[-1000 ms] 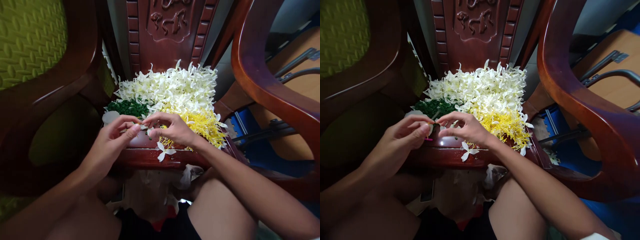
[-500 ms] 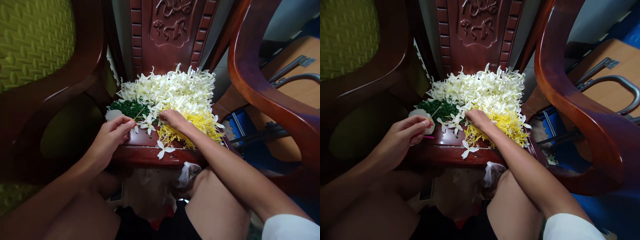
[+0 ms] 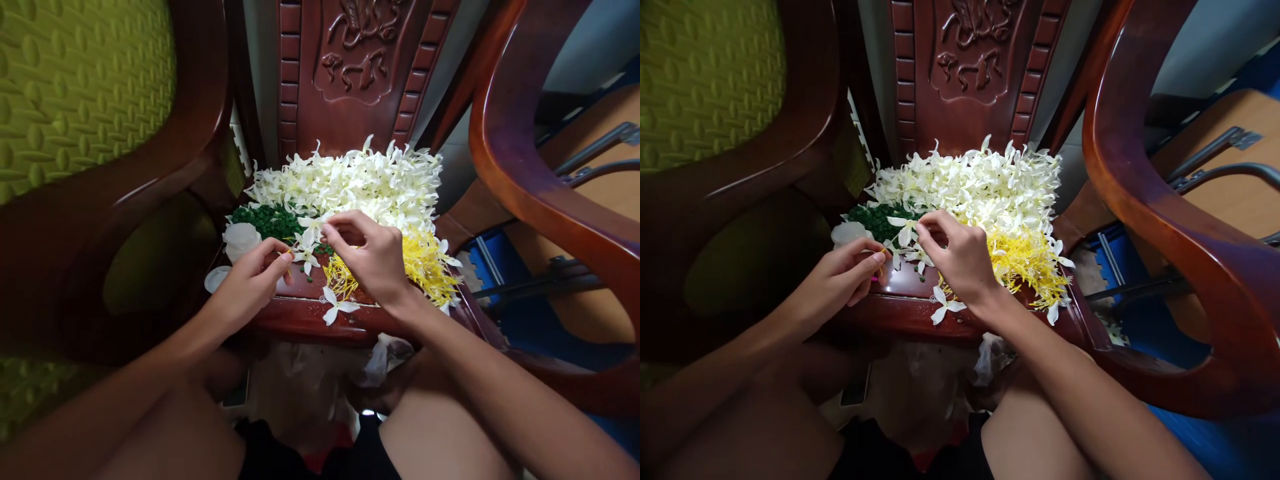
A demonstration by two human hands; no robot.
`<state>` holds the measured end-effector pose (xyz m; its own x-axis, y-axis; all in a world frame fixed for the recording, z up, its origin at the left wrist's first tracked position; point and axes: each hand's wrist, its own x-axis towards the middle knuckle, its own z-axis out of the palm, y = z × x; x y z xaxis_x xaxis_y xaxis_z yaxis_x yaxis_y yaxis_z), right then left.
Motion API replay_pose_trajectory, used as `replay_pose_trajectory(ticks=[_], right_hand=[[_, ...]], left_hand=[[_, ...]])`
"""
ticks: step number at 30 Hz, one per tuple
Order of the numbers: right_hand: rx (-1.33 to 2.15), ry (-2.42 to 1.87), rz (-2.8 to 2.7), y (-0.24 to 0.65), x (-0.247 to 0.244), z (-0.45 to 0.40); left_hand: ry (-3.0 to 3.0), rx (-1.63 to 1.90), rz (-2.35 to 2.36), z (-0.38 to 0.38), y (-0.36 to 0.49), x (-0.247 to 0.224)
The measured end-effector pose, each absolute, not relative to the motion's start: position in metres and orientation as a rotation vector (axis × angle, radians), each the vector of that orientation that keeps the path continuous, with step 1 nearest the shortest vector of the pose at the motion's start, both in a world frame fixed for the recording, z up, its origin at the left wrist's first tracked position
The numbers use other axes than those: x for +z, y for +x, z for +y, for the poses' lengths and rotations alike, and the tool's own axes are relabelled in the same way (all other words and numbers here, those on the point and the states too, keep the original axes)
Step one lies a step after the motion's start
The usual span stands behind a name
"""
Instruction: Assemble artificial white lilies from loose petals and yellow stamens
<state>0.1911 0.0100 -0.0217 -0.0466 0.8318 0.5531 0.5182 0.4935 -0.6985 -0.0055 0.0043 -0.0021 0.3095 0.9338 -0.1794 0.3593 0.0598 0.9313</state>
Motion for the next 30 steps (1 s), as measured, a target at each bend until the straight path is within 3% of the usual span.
replay_pose_trajectory(ticks=[7, 13, 22, 30], right_hand=[[0.195, -1.162, -1.822, 0.19, -0.022, 0.005], [0.232, -1.221, -1.686, 0.191, -0.024, 0.01], [0.218, -1.053, -1.946, 0.184, -0.03, 0.001], [0.215, -0.755, -2.13, 0.168, -0.041, -0.013]], left_hand=[[1.524, 0.684, 1.208, 0.002, -0.005, 0.003], [1.511, 0.644, 1.212, -0.001, -0.005, 0.001], [1.438, 0.693, 1.214, 0.002, -0.003, 0.0], [0.872, 0.872, 1.186, -0.004, -0.003, 0.011]])
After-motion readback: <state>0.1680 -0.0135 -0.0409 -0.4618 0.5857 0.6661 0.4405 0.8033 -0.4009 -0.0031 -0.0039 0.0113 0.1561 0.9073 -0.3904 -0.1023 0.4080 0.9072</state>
